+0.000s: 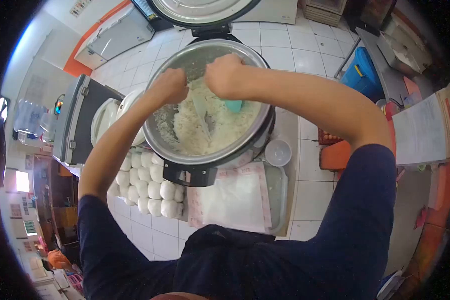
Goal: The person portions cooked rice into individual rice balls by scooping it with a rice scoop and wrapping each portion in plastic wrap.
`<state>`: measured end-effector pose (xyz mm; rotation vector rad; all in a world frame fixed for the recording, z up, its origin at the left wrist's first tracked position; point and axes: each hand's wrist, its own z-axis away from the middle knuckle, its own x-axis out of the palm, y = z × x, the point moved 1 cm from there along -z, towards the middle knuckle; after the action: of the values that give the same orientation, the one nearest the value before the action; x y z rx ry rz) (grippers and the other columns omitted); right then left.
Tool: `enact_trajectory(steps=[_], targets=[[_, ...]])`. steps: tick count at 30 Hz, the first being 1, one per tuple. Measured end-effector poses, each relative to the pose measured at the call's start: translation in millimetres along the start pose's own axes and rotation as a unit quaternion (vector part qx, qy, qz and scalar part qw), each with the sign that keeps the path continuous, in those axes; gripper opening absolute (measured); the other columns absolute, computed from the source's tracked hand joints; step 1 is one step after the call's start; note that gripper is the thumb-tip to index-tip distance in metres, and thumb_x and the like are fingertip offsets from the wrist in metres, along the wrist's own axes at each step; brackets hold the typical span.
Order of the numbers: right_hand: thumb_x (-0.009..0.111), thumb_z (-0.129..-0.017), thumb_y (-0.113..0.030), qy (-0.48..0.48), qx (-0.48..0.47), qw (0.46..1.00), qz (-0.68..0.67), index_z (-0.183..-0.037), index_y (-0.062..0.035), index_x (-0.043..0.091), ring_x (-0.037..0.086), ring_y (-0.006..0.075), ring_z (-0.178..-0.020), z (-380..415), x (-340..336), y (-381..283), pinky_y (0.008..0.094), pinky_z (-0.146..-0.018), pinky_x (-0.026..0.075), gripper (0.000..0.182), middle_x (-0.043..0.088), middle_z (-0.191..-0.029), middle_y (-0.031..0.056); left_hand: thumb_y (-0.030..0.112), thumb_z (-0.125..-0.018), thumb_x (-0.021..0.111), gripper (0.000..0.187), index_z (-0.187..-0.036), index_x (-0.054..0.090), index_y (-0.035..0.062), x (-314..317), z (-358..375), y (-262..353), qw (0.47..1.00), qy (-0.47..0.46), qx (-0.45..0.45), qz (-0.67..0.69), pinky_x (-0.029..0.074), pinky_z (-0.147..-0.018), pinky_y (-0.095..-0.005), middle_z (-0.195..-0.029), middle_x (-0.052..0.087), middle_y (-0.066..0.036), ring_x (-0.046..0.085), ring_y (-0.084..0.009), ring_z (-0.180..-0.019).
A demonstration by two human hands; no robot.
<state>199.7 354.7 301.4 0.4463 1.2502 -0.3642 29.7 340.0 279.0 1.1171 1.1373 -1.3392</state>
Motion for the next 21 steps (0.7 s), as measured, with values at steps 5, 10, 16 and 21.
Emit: enact_trajectory(steps=[5,10,16,21], targets=[[0.068,-0.082,-0.017,-0.058,-0.002,0.961,0.270,-0.102,-0.0108,0.075,0.069,0.0246,-0.093,-5.5,73.8,-12.6,0.0342,-0.069,0.051,0.022,0.074,-0.098,0.0072,0.010,-0.079,0.065,0.033,-0.109,0.069,-0.0038,55.0,-38.2,21.6,0.949,-0.292,-0.080,0.086,0.056,-0.088,-0.0460,-0.113,0.067,-0.027,0.067,-0.0397,-0.106],[0.069,-0.082,-0.016,-0.043,0.082,0.994,0.058,-0.104,-0.0075,0.074,0.070,0.0261,-0.097,15.9,31.9,13.6,0.0406,-0.077,0.055,0.024,0.073,-0.106,0.0102,0.012,-0.080,0.068,0.032,-0.105,0.067,-0.0079,86.4,-54.9,23.4,0.995,-0.077,-0.064,-0.003,0.057,-0.085,-0.0442,-0.111,0.069,-0.024,0.069,-0.0371,-0.104],[0.075,-0.077,-0.014,-0.023,0.200,0.979,0.030,-0.106,-0.0054,0.073,0.071,0.0257,-0.100,-5.7,35.3,30.9,0.0445,-0.081,0.059,0.031,0.072,-0.111,0.0111,0.004,-0.084,0.060,0.028,-0.109,0.056,-0.0068,-31.1,15.3,-2.2,0.976,0.174,-0.031,0.126,0.054,-0.085,-0.0449,-0.116,0.062,-0.029,0.064,-0.0407,-0.105],[0.076,-0.077,-0.015,0.099,0.201,0.969,0.101,-0.109,-0.0032,0.072,0.065,0.0267,-0.111,-86.8,77.7,2.2,0.0476,-0.083,0.059,0.035,0.067,-0.120,0.0134,0.010,-0.098,0.048,0.033,-0.128,0.042,-0.0023,-40.6,139.3,-47.5,0.853,0.457,-0.066,0.243,0.058,-0.070,-0.0372,-0.122,0.053,-0.023,0.068,-0.0300,-0.092]])
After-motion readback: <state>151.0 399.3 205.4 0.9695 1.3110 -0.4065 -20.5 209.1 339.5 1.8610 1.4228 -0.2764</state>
